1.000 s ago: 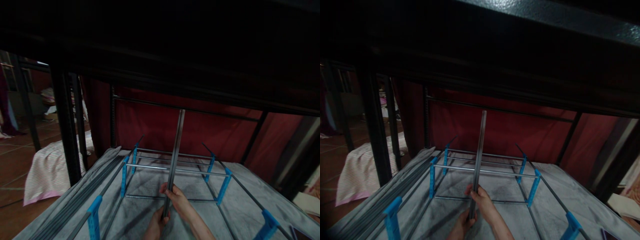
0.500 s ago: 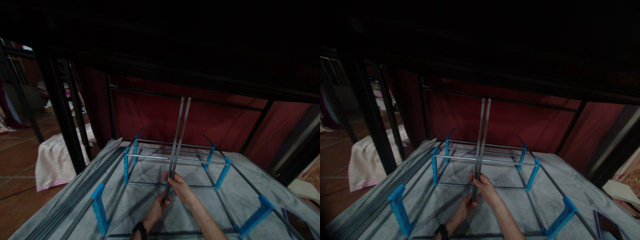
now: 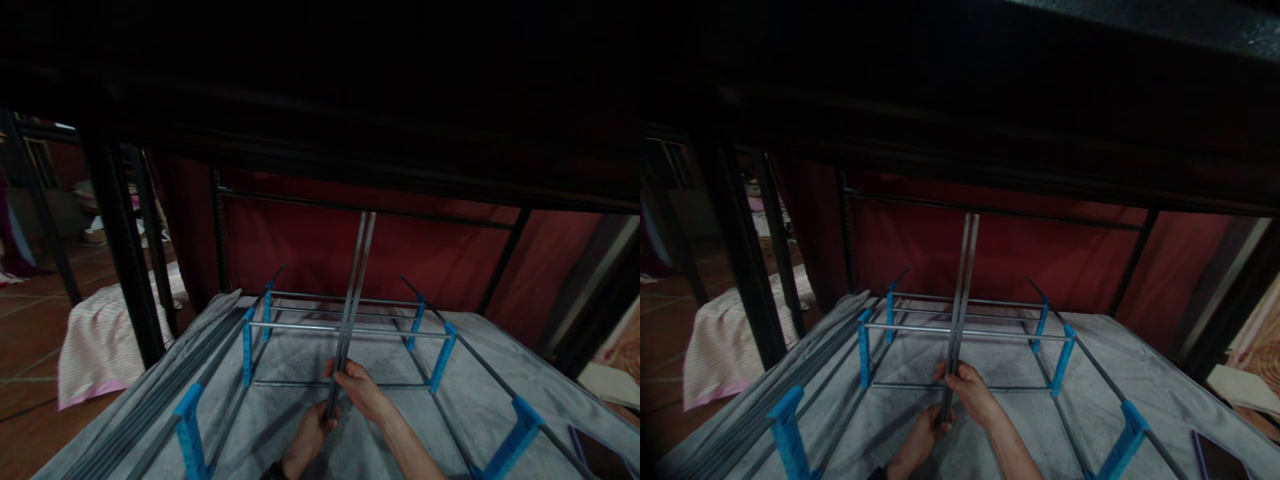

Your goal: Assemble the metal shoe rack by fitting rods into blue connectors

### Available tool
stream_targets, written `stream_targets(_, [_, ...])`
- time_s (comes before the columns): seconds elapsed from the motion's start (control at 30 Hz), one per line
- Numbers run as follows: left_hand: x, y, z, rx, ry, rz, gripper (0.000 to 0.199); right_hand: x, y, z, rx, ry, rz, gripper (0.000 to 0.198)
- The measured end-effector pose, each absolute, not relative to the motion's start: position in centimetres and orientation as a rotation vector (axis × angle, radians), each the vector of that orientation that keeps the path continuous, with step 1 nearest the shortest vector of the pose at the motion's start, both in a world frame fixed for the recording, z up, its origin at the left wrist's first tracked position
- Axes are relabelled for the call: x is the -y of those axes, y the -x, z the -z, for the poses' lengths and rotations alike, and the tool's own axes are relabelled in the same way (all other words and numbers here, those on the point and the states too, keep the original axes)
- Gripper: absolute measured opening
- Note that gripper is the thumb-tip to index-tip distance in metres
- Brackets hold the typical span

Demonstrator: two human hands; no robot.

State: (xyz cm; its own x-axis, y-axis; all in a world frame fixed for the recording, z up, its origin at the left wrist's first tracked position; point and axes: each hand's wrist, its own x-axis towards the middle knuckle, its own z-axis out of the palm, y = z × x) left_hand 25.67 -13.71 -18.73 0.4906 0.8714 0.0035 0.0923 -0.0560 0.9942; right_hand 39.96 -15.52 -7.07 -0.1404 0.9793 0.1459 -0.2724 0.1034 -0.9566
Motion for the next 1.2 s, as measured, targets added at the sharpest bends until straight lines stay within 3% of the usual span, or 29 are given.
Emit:
stream_targets(0.5, [14.1,-25.7,18.0,-1.01,-1.641,-0.741,0.022,15.1,-40.6,7.2,1.235,0.84,-1.326,0.042])
stream_targets(0.73, [14.4,-24.9,17.7,-0.978,-1.723,-0.704,0.036,14.8,-40.9,7.4,1.24,0.828,-1.329,0.04])
stream_targets(0.9, [14.1,-23.9,17.1,-0.809,-1.658,-0.685,0.036,14.7,-41.5,7.2,1.225,0.823,-1.344,0.039])
stream_targets(1.2, [12.5,-23.0,19.6,-0.976,-1.294,-0.885,0.034,14.0,-41.6,6.9,1.253,0.846,-1.347,0.038])
